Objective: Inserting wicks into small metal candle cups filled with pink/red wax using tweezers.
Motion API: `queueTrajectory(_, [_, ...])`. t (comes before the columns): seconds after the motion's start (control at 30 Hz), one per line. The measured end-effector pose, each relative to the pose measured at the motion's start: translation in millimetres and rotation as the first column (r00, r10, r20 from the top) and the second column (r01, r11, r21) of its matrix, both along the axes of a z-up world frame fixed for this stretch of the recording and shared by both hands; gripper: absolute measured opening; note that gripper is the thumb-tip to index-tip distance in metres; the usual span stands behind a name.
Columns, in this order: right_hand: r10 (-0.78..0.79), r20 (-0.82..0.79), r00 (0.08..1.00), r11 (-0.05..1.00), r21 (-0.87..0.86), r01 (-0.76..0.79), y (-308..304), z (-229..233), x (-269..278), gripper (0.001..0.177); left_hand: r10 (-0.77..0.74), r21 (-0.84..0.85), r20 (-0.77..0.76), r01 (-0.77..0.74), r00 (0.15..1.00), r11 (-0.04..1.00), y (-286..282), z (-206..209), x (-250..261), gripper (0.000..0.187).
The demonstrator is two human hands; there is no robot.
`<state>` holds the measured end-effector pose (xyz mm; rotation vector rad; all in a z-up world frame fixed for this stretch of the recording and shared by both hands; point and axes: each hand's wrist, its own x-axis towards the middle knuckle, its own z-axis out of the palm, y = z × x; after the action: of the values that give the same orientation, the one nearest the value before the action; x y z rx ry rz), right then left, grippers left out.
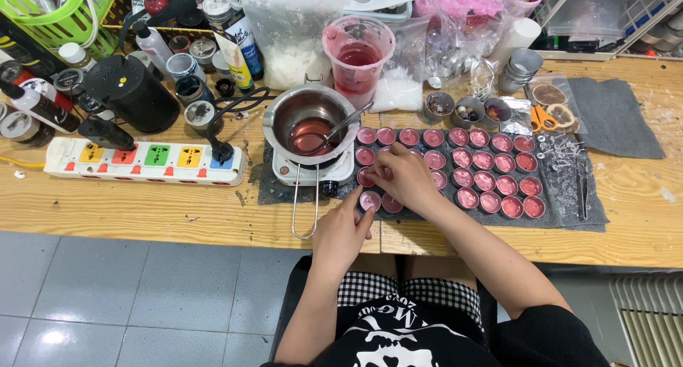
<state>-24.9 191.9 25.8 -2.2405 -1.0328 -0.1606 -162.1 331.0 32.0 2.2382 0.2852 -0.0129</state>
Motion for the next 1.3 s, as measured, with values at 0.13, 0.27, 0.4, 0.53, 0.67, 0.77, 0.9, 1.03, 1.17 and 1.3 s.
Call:
queueTrajectory(0.13, [-0.011,-0.02,1.0,1.0,0.004,0.011,-1,-1,0,0.034,0.008,0.003,0.004,-0.008,1.0,1.0,-1,3,-1,0.056])
queueTrajectory(0.27, [-0.059,-0.022,0.998,0.998,-0.019,0.058,-9,8,-2,0.035,0.017,0.025,0.038,-0.018,0.999,1.0,-6,6,-1,0.053])
queueTrajectory(0.4, [-0.085,-0.122,0.989,0.976,0.189,0.107,-48,45,-6,0.028,0.033,0.107,0.164,-0.051,0.986,0.993,-14,6,1,0.047])
queueTrajectory(0.53, [-0.175,-0.047,0.983,0.913,0.366,0.18,-137,48,11,0.026,-0.073,0.122,0.276,0.041,0.958,0.992,-39,12,13,0.041])
queueTrajectory(0.67, [-0.472,-0.138,0.871,0.792,0.367,0.488,-214,47,12,0.02,-0.276,0.207,0.434,0.204,0.858,0.957,-91,16,31,0.036])
queueTrajectory(0.77, [-0.645,-0.135,0.752,0.713,0.245,0.656,-260,41,15,0.018,-0.421,0.308,0.458,0.305,0.783,0.901,-140,19,47,0.037])
queueTrajectory(0.9, [-0.614,0.118,0.78,0.788,0.129,0.601,-317,12,27,0.017,-0.557,0.425,0.492,0.374,0.669,0.824,-201,12,65,0.041])
queueTrajectory(1.03, [-0.592,0.051,0.805,0.804,-0.037,0.593,-334,-6,38,0.023,-0.617,0.503,0.415,0.397,0.669,0.768,-253,-5,85,0.045])
queueTrajectory(1.17, [-0.535,0.025,0.844,0.844,-0.032,0.536,-334,-23,51,0.023,-0.667,0.618,0.316,0.387,0.675,0.684,-296,-19,104,0.049])
queueTrajectory(1.3, [-0.542,-0.064,0.838,0.839,0.018,0.544,-328,-24,60,0.015,-0.636,0.738,0.248,0.283,0.73,0.613,-333,-54,133,0.046])
